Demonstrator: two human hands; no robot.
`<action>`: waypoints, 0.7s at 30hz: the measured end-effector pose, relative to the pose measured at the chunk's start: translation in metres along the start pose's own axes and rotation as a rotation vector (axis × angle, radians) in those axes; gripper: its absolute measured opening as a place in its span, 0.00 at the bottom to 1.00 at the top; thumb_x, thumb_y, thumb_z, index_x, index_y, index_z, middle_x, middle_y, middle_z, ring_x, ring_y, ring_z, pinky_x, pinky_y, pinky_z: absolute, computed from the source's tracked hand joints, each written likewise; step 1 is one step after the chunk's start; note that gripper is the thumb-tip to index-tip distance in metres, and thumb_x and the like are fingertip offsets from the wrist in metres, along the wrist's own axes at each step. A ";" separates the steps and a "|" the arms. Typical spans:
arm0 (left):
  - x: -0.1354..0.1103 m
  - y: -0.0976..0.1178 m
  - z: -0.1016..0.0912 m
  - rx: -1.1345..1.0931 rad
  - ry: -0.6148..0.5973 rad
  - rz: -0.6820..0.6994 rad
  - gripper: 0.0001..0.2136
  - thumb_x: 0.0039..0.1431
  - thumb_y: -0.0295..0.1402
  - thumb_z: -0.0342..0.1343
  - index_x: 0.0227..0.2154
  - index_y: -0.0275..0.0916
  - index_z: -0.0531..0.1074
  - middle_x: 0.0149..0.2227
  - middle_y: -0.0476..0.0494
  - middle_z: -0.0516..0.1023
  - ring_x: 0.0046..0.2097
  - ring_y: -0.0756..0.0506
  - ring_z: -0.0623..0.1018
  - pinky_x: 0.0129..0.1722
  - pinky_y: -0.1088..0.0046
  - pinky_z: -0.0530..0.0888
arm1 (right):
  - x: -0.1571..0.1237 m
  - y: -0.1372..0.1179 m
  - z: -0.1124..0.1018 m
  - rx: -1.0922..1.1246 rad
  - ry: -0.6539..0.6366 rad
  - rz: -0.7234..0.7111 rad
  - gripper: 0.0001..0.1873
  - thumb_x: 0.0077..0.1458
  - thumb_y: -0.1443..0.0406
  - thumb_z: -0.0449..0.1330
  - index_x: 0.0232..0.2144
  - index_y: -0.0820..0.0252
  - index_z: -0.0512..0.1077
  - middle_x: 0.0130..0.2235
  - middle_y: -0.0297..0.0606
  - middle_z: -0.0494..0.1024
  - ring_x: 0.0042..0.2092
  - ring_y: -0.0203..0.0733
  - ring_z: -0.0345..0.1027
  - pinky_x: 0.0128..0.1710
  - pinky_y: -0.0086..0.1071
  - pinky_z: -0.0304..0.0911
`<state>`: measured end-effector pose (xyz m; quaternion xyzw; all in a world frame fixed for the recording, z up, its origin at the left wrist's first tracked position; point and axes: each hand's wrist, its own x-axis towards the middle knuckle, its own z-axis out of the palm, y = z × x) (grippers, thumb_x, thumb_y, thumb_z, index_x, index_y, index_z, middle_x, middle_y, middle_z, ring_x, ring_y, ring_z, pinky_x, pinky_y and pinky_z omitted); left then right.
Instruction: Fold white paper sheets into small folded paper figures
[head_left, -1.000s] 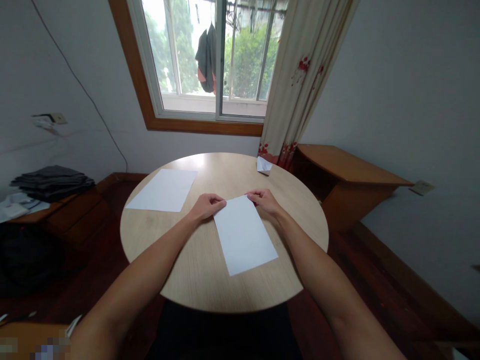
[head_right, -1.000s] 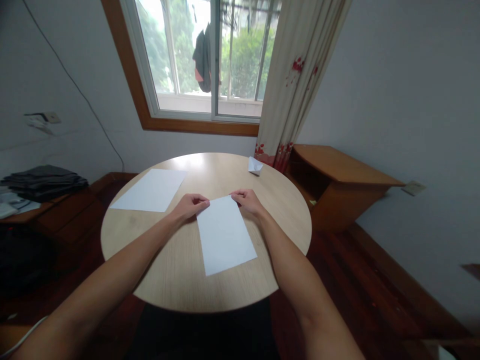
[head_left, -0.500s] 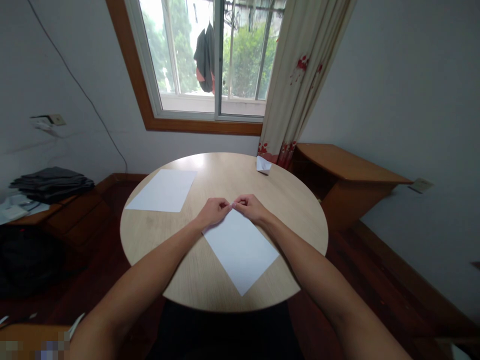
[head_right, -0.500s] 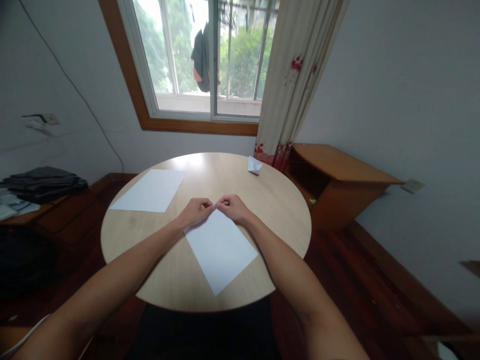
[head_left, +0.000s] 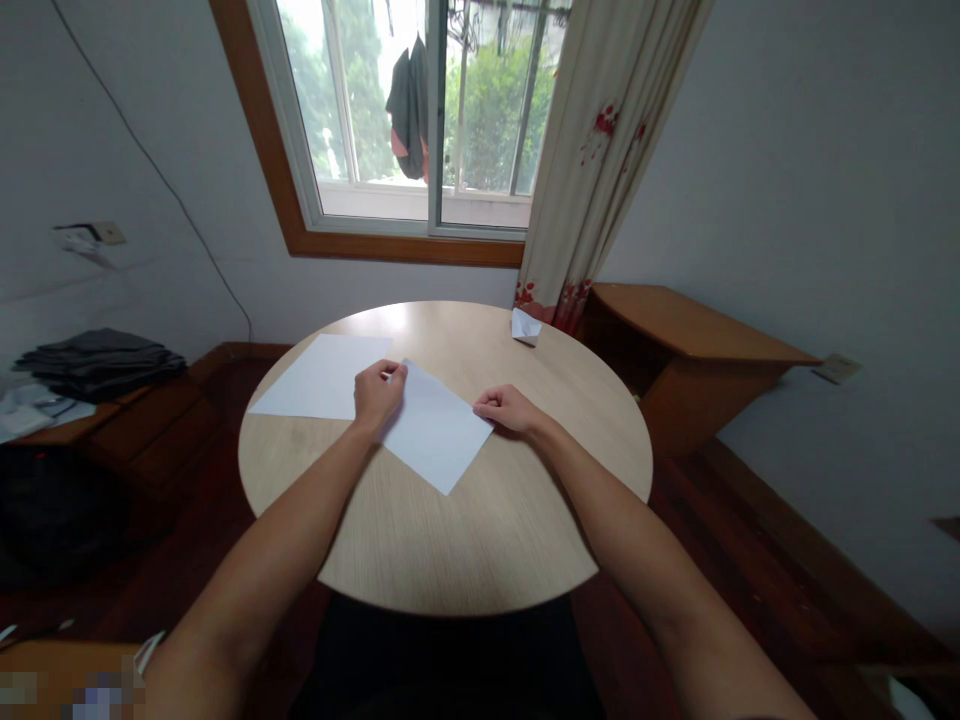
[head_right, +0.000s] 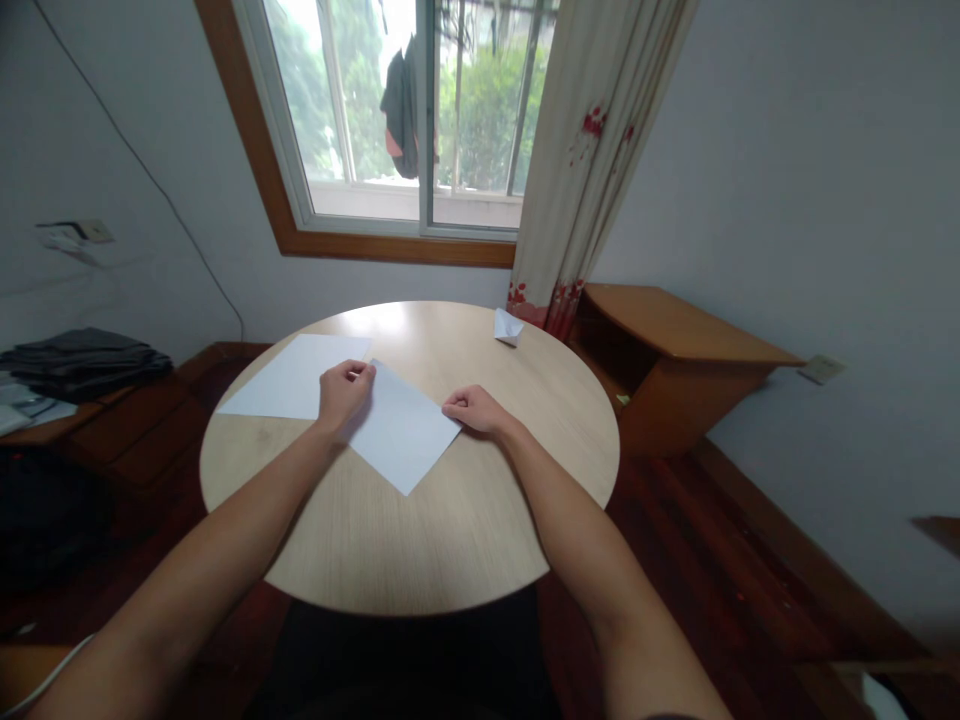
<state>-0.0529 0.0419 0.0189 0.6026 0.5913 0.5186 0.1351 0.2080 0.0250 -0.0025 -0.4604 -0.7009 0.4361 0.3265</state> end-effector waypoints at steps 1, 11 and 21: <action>0.001 -0.001 -0.002 0.031 0.044 -0.031 0.12 0.52 0.42 0.55 0.29 0.38 0.77 0.27 0.44 0.77 0.29 0.47 0.71 0.31 0.72 0.64 | 0.000 0.001 -0.001 0.019 -0.030 0.009 0.12 0.44 0.59 0.63 0.25 0.65 0.73 0.20 0.33 0.73 0.21 0.31 0.64 0.21 0.24 0.55; -0.011 0.003 0.013 -0.123 -0.115 0.051 0.12 0.50 0.41 0.56 0.26 0.37 0.76 0.25 0.46 0.75 0.27 0.49 0.70 0.30 0.74 0.65 | -0.005 -0.010 0.005 -0.024 0.012 -0.017 0.14 0.47 0.57 0.61 0.28 0.65 0.74 0.23 0.33 0.73 0.23 0.32 0.62 0.21 0.24 0.53; -0.031 0.018 0.028 -0.240 -0.388 0.203 0.11 0.51 0.39 0.56 0.28 0.36 0.77 0.27 0.45 0.77 0.28 0.49 0.71 0.30 0.74 0.67 | 0.003 -0.011 0.016 -0.071 0.026 -0.066 0.18 0.50 0.53 0.56 0.23 0.63 0.72 0.20 0.30 0.67 0.23 0.31 0.57 0.20 0.25 0.49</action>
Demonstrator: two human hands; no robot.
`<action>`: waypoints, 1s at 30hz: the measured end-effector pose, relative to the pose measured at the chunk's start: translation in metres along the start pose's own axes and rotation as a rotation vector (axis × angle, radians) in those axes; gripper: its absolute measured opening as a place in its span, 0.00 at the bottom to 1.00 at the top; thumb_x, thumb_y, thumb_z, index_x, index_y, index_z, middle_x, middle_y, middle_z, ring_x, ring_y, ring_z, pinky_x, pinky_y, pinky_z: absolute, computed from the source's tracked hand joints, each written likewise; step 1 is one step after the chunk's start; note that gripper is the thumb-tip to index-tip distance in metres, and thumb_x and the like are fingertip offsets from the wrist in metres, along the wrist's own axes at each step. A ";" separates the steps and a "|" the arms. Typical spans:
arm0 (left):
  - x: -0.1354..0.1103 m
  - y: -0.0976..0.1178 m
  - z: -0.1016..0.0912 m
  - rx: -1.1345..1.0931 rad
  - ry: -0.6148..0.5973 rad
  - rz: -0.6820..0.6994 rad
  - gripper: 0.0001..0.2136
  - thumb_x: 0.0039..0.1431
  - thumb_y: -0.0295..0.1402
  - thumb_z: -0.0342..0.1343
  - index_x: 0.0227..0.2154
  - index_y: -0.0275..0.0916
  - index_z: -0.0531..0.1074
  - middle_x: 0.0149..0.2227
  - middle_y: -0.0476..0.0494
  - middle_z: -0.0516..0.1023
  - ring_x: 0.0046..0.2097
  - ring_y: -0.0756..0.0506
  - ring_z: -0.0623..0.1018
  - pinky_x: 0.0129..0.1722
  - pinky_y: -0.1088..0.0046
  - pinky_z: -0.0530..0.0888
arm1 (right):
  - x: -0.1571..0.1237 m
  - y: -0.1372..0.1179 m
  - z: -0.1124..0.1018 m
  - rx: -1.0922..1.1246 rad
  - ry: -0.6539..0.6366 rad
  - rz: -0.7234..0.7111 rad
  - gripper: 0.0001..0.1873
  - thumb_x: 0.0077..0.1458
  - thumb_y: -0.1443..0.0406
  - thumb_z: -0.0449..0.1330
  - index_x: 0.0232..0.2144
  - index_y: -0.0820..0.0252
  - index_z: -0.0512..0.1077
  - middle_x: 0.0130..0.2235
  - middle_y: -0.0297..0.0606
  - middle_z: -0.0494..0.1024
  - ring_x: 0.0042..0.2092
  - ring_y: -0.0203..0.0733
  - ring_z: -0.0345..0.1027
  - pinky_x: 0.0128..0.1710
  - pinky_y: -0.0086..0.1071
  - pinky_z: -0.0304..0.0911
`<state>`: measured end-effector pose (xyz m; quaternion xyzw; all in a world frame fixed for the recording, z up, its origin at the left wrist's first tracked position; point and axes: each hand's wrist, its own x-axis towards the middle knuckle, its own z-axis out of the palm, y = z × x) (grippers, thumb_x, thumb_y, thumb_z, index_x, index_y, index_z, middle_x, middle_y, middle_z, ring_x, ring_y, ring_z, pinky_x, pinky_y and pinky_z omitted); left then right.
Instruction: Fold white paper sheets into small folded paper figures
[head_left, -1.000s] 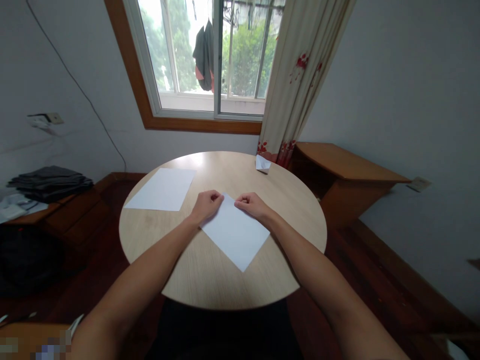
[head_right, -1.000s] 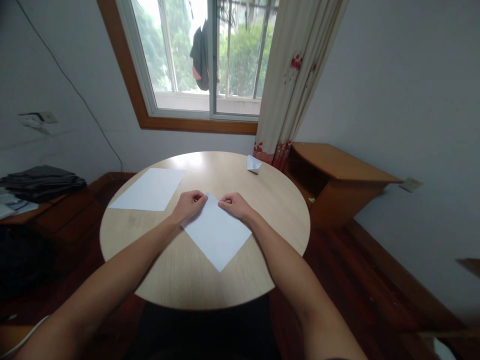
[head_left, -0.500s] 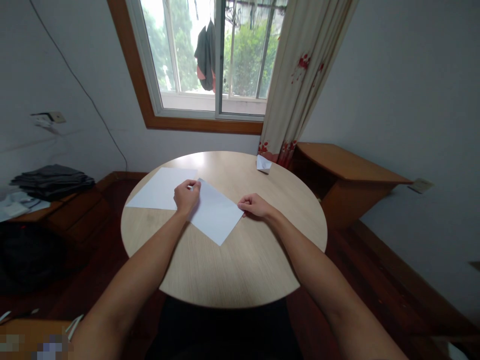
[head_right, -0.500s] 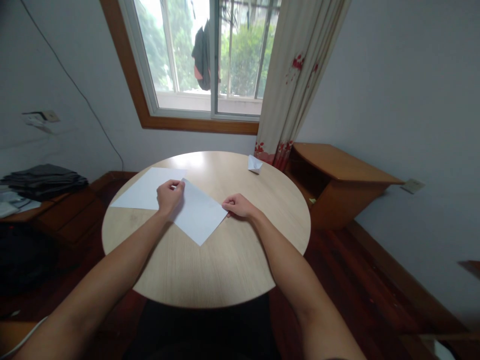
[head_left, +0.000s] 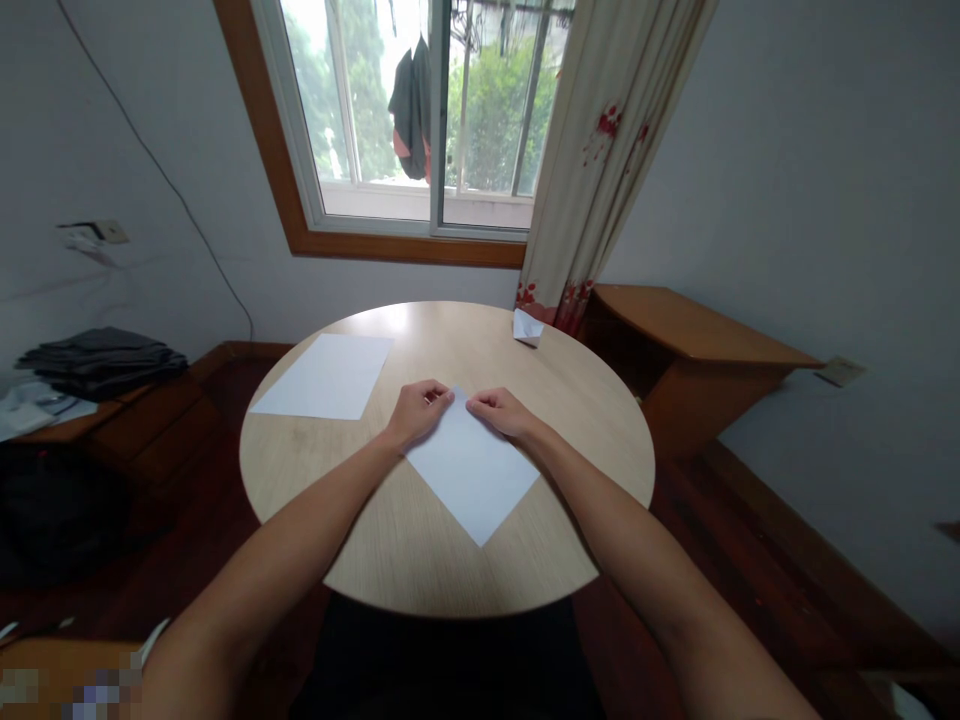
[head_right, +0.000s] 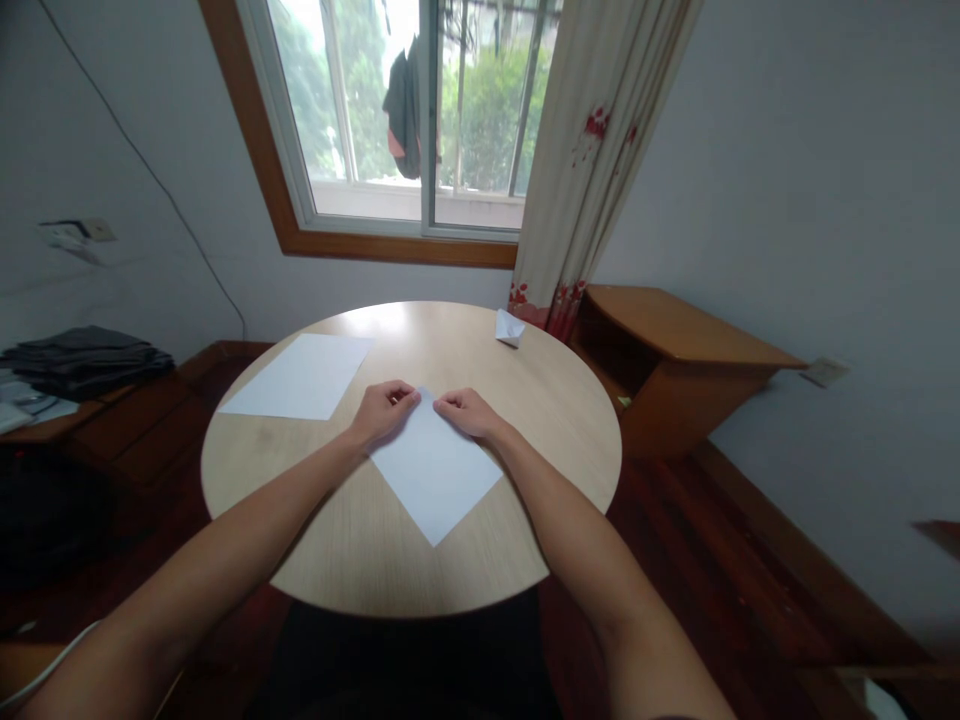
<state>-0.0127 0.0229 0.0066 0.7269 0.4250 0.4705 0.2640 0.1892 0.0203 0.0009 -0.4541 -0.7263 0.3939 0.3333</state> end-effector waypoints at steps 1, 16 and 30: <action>0.001 -0.001 -0.001 0.002 0.035 -0.005 0.11 0.52 0.39 0.56 0.27 0.36 0.77 0.27 0.45 0.77 0.28 0.49 0.71 0.30 0.74 0.67 | 0.000 0.000 -0.001 0.002 0.000 0.008 0.18 0.50 0.53 0.56 0.23 0.63 0.71 0.20 0.30 0.67 0.22 0.31 0.57 0.20 0.25 0.49; 0.020 -0.029 -0.043 0.050 0.415 -0.141 0.13 0.49 0.41 0.57 0.29 0.35 0.78 0.25 0.46 0.76 0.27 0.49 0.72 0.29 0.75 0.67 | -0.007 0.006 -0.026 0.117 -0.030 0.123 0.13 0.47 0.59 0.59 0.22 0.64 0.71 0.20 0.34 0.72 0.22 0.34 0.65 0.22 0.26 0.58; 0.022 -0.039 -0.042 -0.038 0.410 -0.142 0.13 0.48 0.40 0.59 0.28 0.33 0.78 0.24 0.46 0.75 0.26 0.50 0.70 0.27 0.75 0.65 | -0.011 0.015 -0.054 0.047 0.225 0.166 0.12 0.49 0.61 0.59 0.22 0.65 0.73 0.20 0.40 0.74 0.22 0.35 0.67 0.23 0.27 0.60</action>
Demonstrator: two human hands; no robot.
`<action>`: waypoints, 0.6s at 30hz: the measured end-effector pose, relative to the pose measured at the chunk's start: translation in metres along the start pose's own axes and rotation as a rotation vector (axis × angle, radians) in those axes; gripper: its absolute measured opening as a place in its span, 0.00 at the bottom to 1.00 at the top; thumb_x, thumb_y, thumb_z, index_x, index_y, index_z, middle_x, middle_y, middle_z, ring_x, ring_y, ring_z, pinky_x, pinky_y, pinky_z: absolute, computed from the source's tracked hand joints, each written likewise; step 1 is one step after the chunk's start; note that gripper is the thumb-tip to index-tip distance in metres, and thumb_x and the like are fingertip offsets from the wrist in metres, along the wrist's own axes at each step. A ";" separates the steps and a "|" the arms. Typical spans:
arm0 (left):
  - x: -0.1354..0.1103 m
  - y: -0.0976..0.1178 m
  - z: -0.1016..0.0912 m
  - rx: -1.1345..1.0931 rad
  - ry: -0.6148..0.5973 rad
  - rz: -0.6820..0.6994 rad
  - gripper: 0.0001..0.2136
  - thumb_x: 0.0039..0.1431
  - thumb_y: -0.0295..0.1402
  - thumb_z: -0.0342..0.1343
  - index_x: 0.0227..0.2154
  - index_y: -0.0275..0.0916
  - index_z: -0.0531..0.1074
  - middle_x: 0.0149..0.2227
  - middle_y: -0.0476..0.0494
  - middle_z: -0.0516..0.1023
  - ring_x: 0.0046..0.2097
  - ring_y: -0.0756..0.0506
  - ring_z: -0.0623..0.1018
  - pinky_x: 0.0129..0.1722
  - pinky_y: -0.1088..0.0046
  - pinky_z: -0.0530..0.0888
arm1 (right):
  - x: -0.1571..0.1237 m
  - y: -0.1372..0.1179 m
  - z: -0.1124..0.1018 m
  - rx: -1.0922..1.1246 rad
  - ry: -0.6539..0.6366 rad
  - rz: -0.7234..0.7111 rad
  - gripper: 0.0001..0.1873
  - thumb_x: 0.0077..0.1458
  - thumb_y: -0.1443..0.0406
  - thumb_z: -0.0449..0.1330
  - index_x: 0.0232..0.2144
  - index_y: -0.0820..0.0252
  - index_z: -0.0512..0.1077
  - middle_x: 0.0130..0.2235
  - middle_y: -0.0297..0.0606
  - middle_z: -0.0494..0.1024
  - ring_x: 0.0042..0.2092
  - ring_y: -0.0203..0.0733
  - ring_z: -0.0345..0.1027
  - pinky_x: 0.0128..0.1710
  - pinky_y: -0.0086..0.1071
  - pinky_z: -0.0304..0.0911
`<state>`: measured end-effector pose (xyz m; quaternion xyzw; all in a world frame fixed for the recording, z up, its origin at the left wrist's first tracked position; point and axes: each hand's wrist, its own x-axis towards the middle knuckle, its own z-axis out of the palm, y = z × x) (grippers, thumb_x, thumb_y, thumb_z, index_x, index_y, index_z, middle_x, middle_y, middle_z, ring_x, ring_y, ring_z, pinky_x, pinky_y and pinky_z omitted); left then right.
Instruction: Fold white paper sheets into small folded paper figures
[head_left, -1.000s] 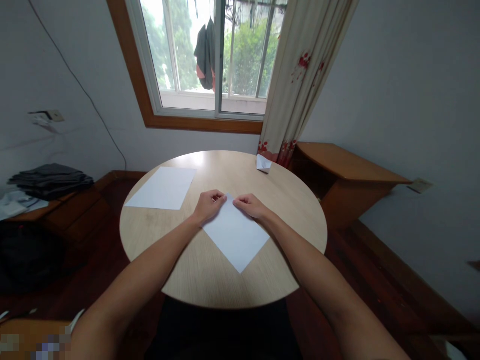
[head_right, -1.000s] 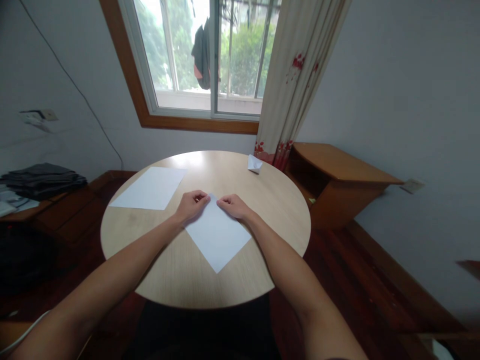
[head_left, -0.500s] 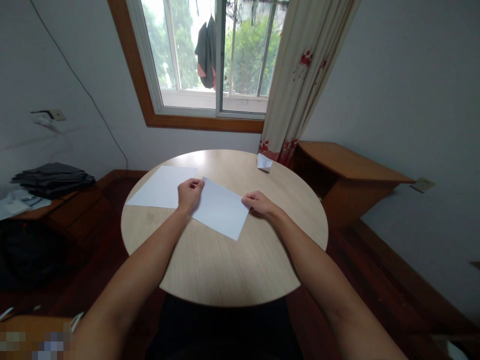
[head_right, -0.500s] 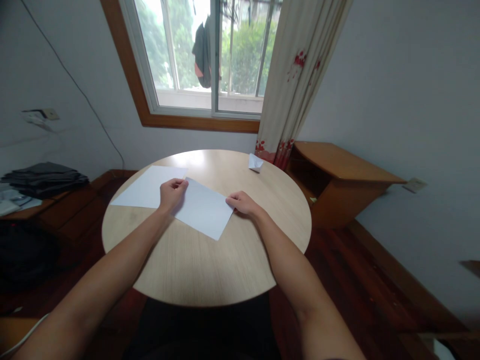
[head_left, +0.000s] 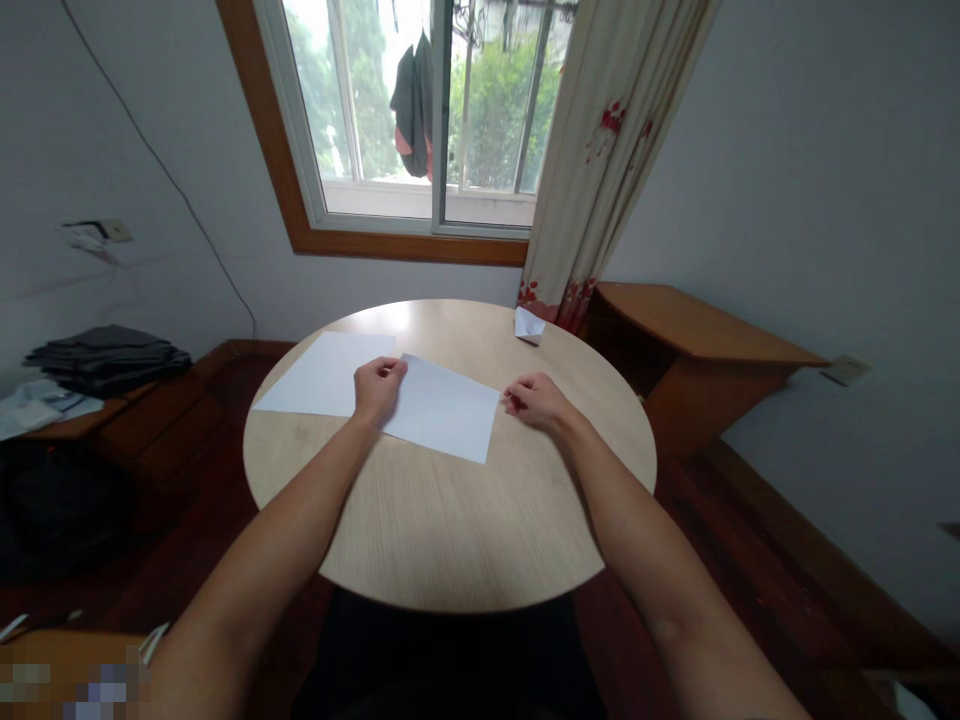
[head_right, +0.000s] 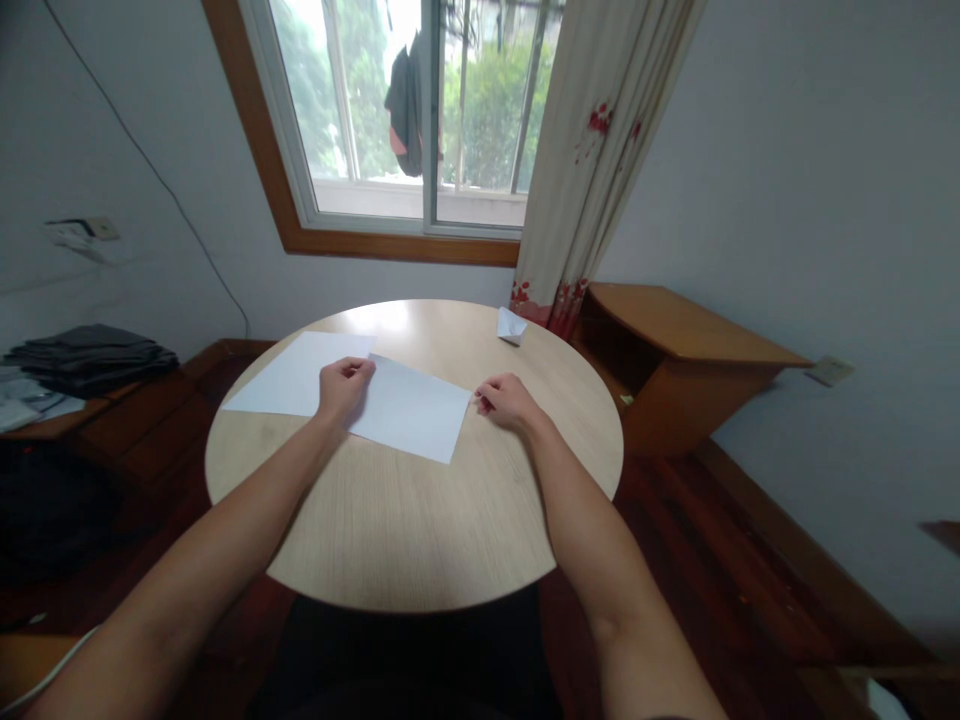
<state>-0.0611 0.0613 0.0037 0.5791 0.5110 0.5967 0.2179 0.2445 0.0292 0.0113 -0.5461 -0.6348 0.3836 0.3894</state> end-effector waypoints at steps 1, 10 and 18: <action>-0.001 0.000 0.001 -0.021 -0.037 -0.002 0.13 0.47 0.40 0.59 0.28 0.33 0.78 0.24 0.46 0.75 0.26 0.50 0.71 0.27 0.75 0.65 | 0.000 -0.001 0.001 -0.038 0.072 -0.045 0.13 0.50 0.60 0.58 0.22 0.65 0.73 0.20 0.39 0.74 0.23 0.35 0.67 0.24 0.27 0.59; -0.024 0.019 0.013 -0.074 -0.419 0.116 0.13 0.49 0.41 0.59 0.26 0.33 0.76 0.25 0.46 0.76 0.26 0.51 0.69 0.27 0.74 0.64 | -0.012 -0.019 0.043 -0.105 -0.151 -0.205 0.16 0.44 0.57 0.63 0.30 0.65 0.78 0.23 0.34 0.74 0.24 0.32 0.61 0.22 0.26 0.53; -0.017 0.017 0.009 -0.001 -0.350 0.075 0.14 0.49 0.43 0.59 0.28 0.34 0.77 0.27 0.44 0.77 0.27 0.50 0.70 0.27 0.74 0.65 | -0.010 -0.023 0.032 0.090 -0.066 -0.164 0.16 0.39 0.56 0.66 0.23 0.66 0.74 0.19 0.31 0.69 0.22 0.30 0.57 0.21 0.27 0.50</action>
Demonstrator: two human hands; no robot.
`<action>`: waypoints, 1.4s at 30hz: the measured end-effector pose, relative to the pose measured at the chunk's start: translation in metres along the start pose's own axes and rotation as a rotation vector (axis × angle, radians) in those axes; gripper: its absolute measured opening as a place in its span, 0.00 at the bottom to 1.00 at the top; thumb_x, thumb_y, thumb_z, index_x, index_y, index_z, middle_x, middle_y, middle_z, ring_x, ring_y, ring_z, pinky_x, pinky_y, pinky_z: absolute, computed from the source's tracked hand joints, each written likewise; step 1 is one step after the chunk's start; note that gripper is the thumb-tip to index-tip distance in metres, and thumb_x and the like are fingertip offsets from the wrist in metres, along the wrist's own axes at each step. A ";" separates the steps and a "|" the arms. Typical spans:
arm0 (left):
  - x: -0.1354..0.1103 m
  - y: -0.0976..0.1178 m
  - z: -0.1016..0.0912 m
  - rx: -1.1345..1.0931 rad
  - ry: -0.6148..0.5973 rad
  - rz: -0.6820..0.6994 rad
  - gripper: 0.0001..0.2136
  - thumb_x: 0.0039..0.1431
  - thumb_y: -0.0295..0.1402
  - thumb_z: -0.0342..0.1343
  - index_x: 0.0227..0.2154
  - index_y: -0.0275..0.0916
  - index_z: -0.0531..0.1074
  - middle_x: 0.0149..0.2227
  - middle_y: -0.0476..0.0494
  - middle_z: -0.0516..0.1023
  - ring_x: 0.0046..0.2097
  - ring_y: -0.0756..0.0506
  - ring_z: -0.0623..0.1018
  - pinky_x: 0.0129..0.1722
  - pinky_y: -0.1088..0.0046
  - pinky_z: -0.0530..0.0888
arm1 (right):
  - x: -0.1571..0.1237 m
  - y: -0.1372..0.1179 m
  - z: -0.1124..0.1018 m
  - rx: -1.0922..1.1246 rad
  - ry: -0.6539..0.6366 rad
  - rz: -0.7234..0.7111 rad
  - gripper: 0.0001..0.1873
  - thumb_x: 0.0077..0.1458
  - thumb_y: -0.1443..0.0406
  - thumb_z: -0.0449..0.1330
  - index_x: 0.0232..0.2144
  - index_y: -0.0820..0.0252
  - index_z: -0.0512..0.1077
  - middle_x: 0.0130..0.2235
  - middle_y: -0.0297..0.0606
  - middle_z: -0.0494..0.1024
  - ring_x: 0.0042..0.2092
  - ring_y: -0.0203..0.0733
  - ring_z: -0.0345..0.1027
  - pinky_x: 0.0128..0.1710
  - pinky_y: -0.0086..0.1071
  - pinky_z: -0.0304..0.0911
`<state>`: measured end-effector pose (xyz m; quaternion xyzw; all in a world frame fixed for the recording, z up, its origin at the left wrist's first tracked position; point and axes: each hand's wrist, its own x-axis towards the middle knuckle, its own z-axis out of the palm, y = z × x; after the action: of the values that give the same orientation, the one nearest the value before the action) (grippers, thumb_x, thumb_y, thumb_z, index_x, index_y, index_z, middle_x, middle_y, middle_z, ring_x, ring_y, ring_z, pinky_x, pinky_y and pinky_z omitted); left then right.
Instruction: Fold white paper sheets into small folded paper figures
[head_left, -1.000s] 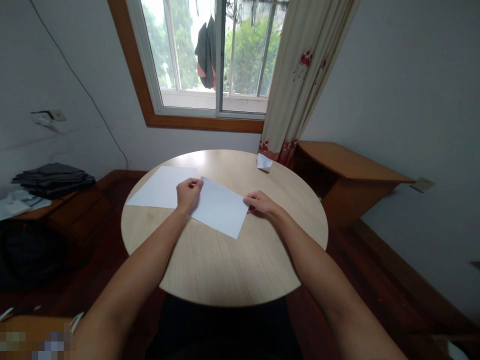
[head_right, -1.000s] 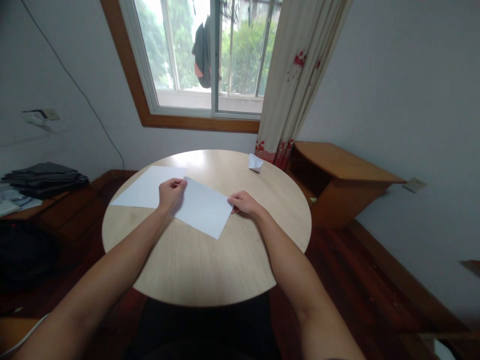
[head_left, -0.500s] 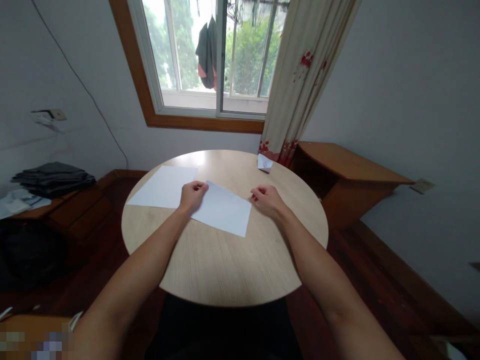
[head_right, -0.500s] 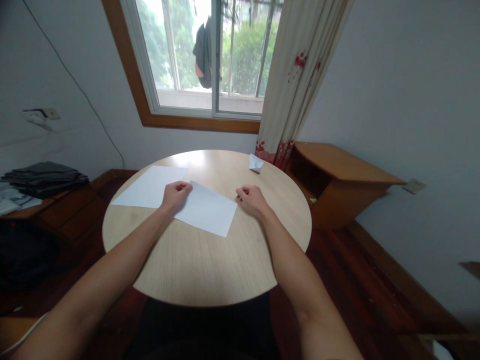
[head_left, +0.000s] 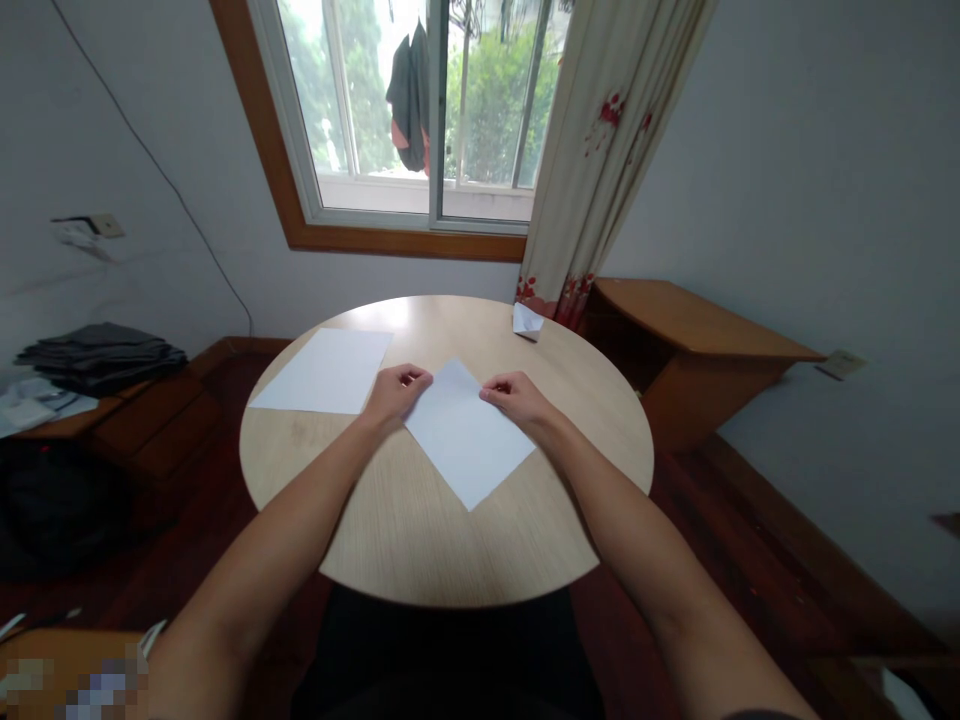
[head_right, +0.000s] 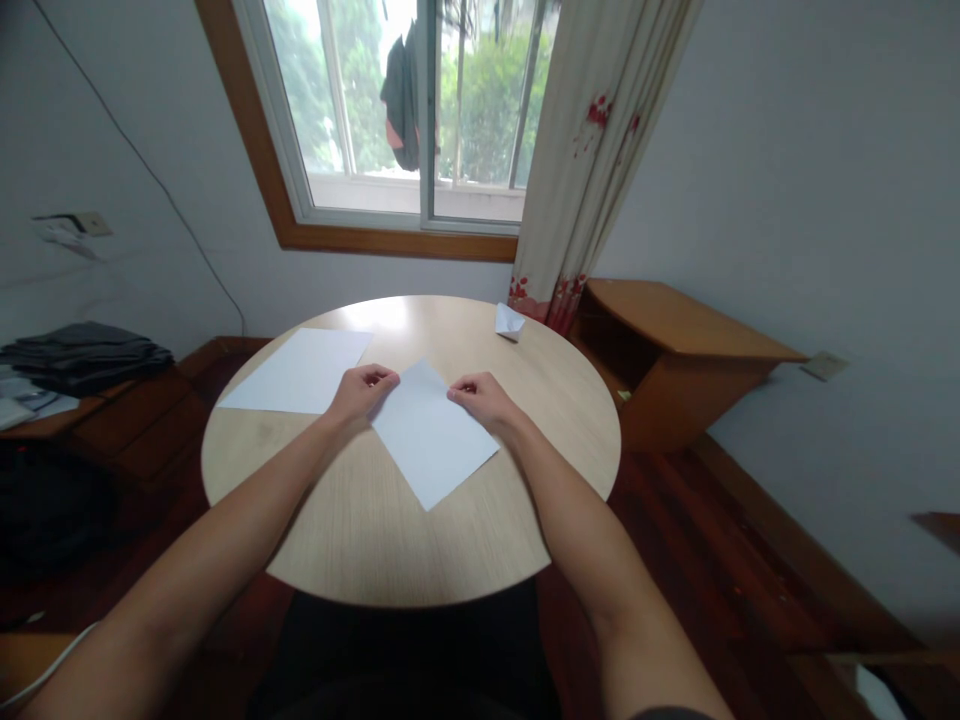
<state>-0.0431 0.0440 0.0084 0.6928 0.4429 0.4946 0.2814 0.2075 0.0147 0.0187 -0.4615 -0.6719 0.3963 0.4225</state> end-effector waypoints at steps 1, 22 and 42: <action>0.001 -0.001 -0.001 -0.019 0.022 -0.023 0.14 0.48 0.43 0.60 0.27 0.34 0.77 0.27 0.44 0.77 0.27 0.50 0.71 0.27 0.74 0.65 | 0.001 0.000 -0.004 0.024 0.045 -0.005 0.16 0.39 0.56 0.66 0.23 0.66 0.74 0.19 0.31 0.68 0.21 0.30 0.56 0.21 0.27 0.50; -0.002 0.009 0.005 -0.324 -0.113 -0.218 0.23 0.34 0.52 0.66 0.20 0.35 0.72 0.18 0.48 0.71 0.22 0.52 0.69 0.24 0.74 0.66 | 0.010 0.010 -0.017 0.229 0.301 -0.004 0.23 0.37 0.49 0.67 0.25 0.63 0.71 0.19 0.29 0.67 0.17 0.29 0.56 0.15 0.26 0.47; -0.002 0.009 0.003 -0.281 -0.114 -0.191 0.22 0.37 0.52 0.64 0.21 0.35 0.72 0.18 0.48 0.70 0.21 0.52 0.68 0.24 0.74 0.66 | 0.005 0.005 -0.021 0.187 0.200 -0.021 0.24 0.38 0.48 0.67 0.23 0.63 0.68 0.17 0.28 0.65 0.16 0.28 0.55 0.15 0.25 0.47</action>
<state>-0.0373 0.0384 0.0134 0.6282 0.4166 0.4827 0.4458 0.2275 0.0239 0.0226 -0.4503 -0.5913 0.4046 0.5328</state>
